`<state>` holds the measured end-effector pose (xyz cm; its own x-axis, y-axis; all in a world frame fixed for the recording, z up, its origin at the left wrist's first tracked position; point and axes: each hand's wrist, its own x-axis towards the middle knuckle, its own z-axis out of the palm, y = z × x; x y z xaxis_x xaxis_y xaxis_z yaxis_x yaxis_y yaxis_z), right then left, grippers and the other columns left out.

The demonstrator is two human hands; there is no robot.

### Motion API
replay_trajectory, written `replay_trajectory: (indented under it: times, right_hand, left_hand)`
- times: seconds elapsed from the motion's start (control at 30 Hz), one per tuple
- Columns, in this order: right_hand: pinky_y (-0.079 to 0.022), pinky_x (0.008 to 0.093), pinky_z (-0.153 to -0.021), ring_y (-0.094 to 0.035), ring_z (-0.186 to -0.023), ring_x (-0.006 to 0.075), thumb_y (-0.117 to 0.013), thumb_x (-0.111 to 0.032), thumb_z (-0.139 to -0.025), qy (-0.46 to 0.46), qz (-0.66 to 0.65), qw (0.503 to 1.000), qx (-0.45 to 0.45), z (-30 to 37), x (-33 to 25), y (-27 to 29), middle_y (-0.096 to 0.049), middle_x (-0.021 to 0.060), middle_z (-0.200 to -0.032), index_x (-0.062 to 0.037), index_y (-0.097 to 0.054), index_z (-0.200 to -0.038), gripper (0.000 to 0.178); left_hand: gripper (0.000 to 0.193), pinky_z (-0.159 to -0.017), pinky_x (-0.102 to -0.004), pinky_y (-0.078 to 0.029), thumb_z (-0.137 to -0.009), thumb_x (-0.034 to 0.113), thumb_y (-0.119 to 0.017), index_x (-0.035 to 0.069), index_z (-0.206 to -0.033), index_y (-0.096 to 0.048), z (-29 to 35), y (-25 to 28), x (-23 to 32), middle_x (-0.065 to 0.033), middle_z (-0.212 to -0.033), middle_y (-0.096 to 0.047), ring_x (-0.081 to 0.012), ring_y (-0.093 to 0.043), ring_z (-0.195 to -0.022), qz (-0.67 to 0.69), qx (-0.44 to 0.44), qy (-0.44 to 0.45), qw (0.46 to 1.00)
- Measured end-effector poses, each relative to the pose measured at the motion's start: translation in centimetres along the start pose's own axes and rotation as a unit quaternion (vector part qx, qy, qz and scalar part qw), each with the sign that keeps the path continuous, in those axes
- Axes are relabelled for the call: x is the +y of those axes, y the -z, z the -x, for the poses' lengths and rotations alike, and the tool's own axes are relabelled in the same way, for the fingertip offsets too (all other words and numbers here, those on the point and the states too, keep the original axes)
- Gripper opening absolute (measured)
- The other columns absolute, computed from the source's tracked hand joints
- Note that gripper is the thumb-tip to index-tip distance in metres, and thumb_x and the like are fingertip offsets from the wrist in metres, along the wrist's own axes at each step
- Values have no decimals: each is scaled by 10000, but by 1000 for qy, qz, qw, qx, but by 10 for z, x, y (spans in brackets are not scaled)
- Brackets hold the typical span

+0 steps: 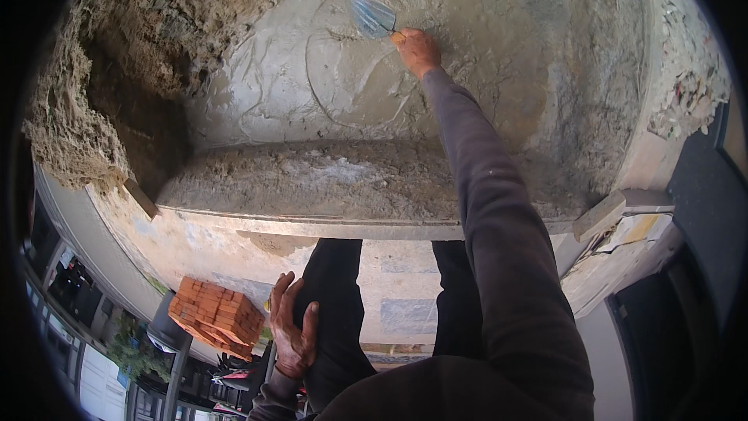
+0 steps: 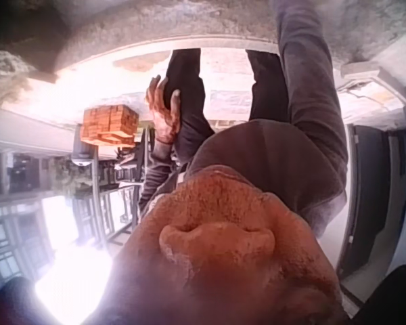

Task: The person uses a trowel to smooth wet concrete inside a wooden frame on the ground, spreading the mixture evenly across the surface.

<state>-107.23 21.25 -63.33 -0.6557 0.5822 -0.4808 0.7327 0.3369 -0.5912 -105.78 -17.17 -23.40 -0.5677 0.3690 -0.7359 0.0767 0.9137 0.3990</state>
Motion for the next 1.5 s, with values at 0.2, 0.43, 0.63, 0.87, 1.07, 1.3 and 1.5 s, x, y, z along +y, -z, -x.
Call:
replay_trajectory:
  times: [0.2,0.43,0.63,0.87,1.07,1.3,1.5]
  right_hand:
    - [-490,492,-789,-625,-953,417,-553,-203,-915,35,67,997,10,67,18,-10,-663,192,-1017,-62,-602,-1037,192]
    - [-490,476,-784,-644,-909,399,-543,-186,-883,-139,47,976,162,99,120,54,-670,184,-1020,-81,-624,-1126,277]
    - [-480,462,-790,-636,-897,377,-533,-171,-869,-121,-113,985,44,99,109,47,-671,183,-1028,-87,-651,-1125,294]
    - [-474,441,-818,-621,-954,368,-543,-171,-891,11,69,982,-177,126,78,25,-648,188,-1093,-82,-645,-1133,277]
    - [-473,431,-817,-620,-960,380,-554,-130,-890,7,71,997,-35,129,108,51,-653,181,-1085,-90,-652,-1111,245]
    - [-466,430,-809,-622,-937,371,-563,-164,-880,-121,-67,990,20,114,149,90,-664,170,-996,-88,-641,-1099,244]
    - [-470,452,-830,-622,-976,387,-576,-94,-848,7,56,982,-180,145,139,55,-670,167,-1026,-100,-649,-1098,261]
  left_hand:
    - [424,-1126,-544,-246,-908,217,-611,-13,-1259,-553,3,0,-1,-231,-1372,-471,-435,-389,-1342,-2,-5,8,1000]
    - [416,-1116,-534,-265,-905,198,-614,-20,-1254,-557,5,-2,-4,-228,-1371,-474,-435,-392,-1339,15,-4,4,1000]
    - [418,-1113,-530,-271,-897,188,-620,-16,-1257,-558,4,-3,-1,-217,-1369,-477,-428,-394,-1339,0,-14,6,1000]
    - [428,-1153,-532,-216,-899,220,-617,-4,-1259,-561,5,-3,2,-207,-1378,-471,-414,-376,-1362,-15,-20,15,1000]
    - [422,-1149,-531,-222,-899,213,-620,-4,-1255,-562,6,-6,2,-210,-1368,-478,-413,-382,-1357,-18,-13,19,1000]
    - [400,-1126,-519,-268,-897,193,-621,-5,-1240,-566,6,-8,3,-212,-1358,-483,-420,-391,-1346,-4,-9,10,1000]
    - [398,-1120,-512,-277,-900,177,-613,-6,-1250,-562,5,-10,5,-211,-1348,-489,-418,-401,-1338,-17,-14,4,1000]
